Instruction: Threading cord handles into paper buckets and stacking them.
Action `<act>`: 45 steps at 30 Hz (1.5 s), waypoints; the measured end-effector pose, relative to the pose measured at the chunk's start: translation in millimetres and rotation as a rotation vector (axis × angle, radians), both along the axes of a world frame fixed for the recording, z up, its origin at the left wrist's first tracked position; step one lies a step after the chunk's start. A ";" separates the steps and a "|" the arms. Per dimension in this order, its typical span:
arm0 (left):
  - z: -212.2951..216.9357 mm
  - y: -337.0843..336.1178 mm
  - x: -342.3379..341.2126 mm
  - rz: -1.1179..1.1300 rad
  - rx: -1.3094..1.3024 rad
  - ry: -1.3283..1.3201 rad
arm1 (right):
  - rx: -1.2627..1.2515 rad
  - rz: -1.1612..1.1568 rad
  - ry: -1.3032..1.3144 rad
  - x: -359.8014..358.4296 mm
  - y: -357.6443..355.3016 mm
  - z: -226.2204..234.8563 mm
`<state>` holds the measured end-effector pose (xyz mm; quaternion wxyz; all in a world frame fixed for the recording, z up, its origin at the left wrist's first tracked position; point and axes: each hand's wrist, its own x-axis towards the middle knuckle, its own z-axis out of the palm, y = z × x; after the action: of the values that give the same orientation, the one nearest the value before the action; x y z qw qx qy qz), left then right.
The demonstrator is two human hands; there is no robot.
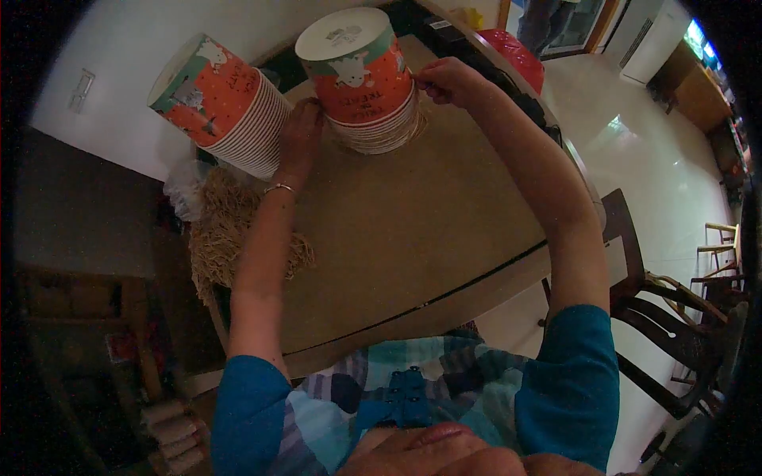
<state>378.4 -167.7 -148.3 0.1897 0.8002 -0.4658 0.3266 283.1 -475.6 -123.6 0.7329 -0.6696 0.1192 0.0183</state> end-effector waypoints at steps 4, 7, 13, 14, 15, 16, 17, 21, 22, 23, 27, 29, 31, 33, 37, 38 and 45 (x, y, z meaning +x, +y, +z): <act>0.9 4.1 0.0 -0.036 -0.020 -0.105 | -0.033 -0.023 0.040 0.5 7.1 6.3; 10.8 11.6 -16.6 0.016 -0.031 0.001 | -0.158 0.040 0.023 -6.2 11.7 14.0; 11.1 7.4 -18.0 0.055 -0.126 0.356 | -0.048 0.017 -0.041 -8.2 4.6 4.4; -13.0 14.6 3.6 0.064 -0.098 0.340 | -0.059 0.046 -0.042 -7.3 12.3 9.0; -27.6 19.5 15.6 0.064 -0.064 0.329 | -0.073 0.022 -0.029 -7.9 16.7 13.4; -21.5 17.2 8.6 0.070 -0.069 0.335 | -0.083 -0.014 -0.013 -9.3 15.9 14.0; -4.2 6.6 -6.8 0.004 -0.154 0.287 | -0.083 -0.018 -0.008 -13.4 10.9 13.3; 1.1 9.1 -7.6 0.057 -0.277 0.164 | -0.154 -0.006 -0.032 -5.6 5.8 13.5; 4.2 5.7 -10.9 0.064 -0.283 0.168 | -0.149 0.009 -0.078 -2.2 1.2 7.8; 12.9 2.0 -18.4 0.087 -0.352 0.242 | -0.151 0.016 -0.073 -2.9 2.2 11.4; 41.1 -9.4 -40.0 0.048 -0.374 0.360 | -0.077 -0.037 0.000 -7.0 1.5 15.0; 23.0 -4.5 -22.4 0.062 -0.354 0.319 | -0.046 -0.019 -0.004 -2.1 7.2 17.2; 13.0 -2.6 -17.6 0.059 -0.323 0.290 | -0.002 -0.038 0.002 -1.5 7.7 14.4; 19.4 -6.5 -23.9 0.100 -0.261 0.323 | -0.041 -0.041 0.002 -3.5 -0.8 11.4; 19.3 -5.2 -24.6 0.034 -0.355 0.322 | -0.158 -0.070 0.034 -0.6 5.8 15.0; 19.5 -6.0 -23.8 0.062 -0.333 0.346 | -0.159 -0.068 0.033 -0.8 6.6 17.1; 12.1 -10.5 -15.2 0.100 -0.310 0.436 | -0.057 -0.011 0.012 -6.4 -2.6 10.3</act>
<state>363.1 -178.2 -136.1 0.3894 0.8351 -0.3182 0.2230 276.7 -478.2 -113.3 0.7130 -0.6893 0.1278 0.0152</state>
